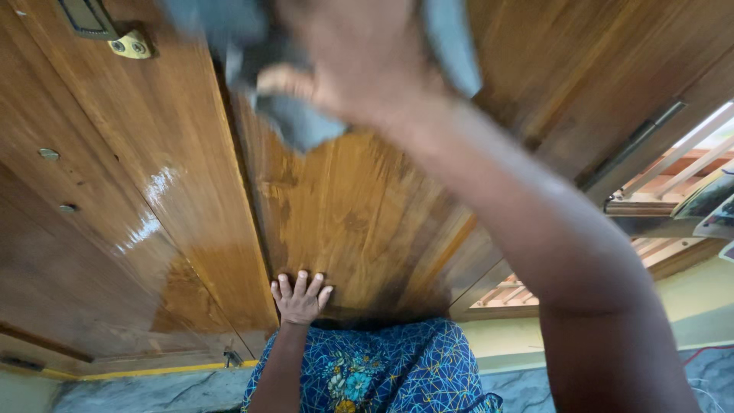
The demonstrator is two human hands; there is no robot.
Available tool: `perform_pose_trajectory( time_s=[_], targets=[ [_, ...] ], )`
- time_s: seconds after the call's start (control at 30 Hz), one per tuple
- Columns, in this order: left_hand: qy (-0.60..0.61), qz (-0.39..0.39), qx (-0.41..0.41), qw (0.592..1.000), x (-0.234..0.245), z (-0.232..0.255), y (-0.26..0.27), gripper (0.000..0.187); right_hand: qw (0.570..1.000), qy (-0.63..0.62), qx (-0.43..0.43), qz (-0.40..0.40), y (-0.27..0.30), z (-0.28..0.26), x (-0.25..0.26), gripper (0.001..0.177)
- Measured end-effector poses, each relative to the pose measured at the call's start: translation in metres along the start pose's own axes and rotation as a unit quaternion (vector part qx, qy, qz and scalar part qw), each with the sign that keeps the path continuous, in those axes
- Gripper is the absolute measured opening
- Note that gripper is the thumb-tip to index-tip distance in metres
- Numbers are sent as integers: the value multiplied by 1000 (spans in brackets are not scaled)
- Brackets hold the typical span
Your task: The person wipes the wooden surface of a wardrobe with a cloth, moving it across different panels while holding the frame with the other hand.
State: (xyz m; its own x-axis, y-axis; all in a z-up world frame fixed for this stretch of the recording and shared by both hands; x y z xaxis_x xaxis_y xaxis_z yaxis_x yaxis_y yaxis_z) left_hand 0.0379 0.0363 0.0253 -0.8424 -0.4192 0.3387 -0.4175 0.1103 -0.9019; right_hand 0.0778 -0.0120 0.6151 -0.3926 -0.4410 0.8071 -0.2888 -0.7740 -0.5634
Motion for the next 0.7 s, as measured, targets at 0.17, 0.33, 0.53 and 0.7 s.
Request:
perform_pose_trajectory(
  time_s=[0.17,0.33,0.53,0.7],
  targets=[
    [-3,-15,7,1000,0,0,-1,53,955,26,152,253,58,-43,-53,91],
    [16,-52,35,998,5,-4,-12,48,960,-65,187,199,116,-49,-144,72],
    [45,-69,55,995,44,-6,-47,43,957,-149,194,157,178,-58,-278,59],
    [115,-145,120,975,94,0,-82,35,967,-133,210,55,238,-56,-380,53]
  ],
)
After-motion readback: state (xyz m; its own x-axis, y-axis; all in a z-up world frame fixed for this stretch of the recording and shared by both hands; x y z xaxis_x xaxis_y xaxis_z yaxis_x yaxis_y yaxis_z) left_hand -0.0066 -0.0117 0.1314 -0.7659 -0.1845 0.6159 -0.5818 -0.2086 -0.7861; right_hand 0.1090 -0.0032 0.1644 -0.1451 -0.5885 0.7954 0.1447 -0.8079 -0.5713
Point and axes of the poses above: each hand's wrist, its own y-axis away from the middle knuckle, its own x-axis out of the back of the hand, z = x × y, the point moved 9 cm from there along -y, towards the middle knuckle, and after that the axes turned 15 degrees about -x, right-handed, at the moved point
